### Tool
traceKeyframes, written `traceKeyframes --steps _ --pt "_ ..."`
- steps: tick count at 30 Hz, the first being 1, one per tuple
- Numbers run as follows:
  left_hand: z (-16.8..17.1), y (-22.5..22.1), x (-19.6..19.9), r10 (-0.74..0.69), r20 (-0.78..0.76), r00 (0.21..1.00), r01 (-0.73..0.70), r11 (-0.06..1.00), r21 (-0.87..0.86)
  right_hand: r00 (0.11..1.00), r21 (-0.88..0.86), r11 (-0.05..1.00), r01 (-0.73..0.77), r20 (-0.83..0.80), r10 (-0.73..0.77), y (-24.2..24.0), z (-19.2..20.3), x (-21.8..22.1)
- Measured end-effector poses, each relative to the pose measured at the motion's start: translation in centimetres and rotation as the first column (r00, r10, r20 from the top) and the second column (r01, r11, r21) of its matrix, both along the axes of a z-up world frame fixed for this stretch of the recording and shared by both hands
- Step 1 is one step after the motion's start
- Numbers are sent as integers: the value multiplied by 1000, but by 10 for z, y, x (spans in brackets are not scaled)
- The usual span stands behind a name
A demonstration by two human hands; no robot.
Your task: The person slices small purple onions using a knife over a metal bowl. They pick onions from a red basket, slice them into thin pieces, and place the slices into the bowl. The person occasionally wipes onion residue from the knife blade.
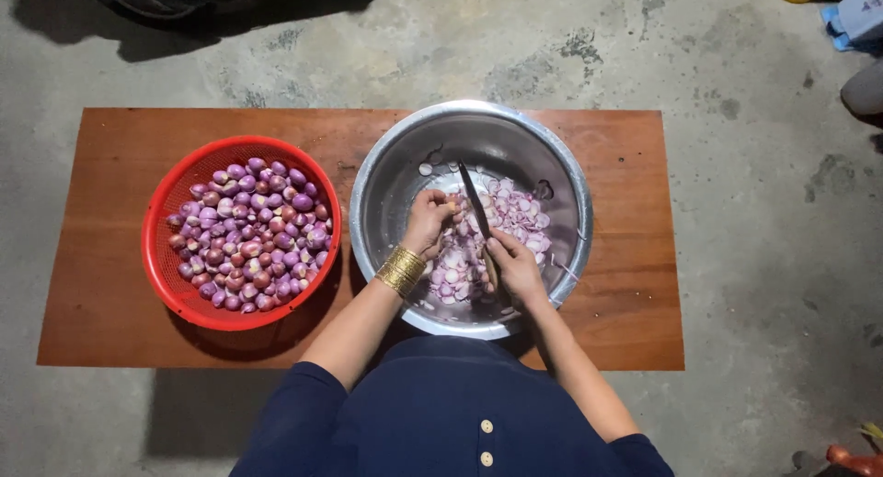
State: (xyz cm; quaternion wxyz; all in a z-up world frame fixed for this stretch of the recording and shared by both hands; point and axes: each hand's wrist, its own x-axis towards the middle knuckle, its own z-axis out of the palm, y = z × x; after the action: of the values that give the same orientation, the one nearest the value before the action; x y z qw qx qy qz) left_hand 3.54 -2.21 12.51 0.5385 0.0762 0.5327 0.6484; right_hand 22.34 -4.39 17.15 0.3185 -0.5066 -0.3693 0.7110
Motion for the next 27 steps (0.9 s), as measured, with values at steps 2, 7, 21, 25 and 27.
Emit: traceKeyframes --steps 2,7,21,25,27 --pt "17 -5 -2 28 31 999 -27 999 -30 1000 -32 999 -6 -7 5 -1 19 2" --pt "41 -21 -26 172 -10 985 -172 980 -99 815 384 876 -293 579 19 -7 61 29" --pt "86 -62 4 -108 -745 659 297 946 126 601 509 707 -490 785 -148 -17 21 51" --pt "44 -56 25 105 -966 238 481 851 211 671 319 848 -423 739 57 -24 54 45" --pt "40 -53 30 99 -988 117 714 683 153 654 239 867 -438 746 125 -29 52 45"
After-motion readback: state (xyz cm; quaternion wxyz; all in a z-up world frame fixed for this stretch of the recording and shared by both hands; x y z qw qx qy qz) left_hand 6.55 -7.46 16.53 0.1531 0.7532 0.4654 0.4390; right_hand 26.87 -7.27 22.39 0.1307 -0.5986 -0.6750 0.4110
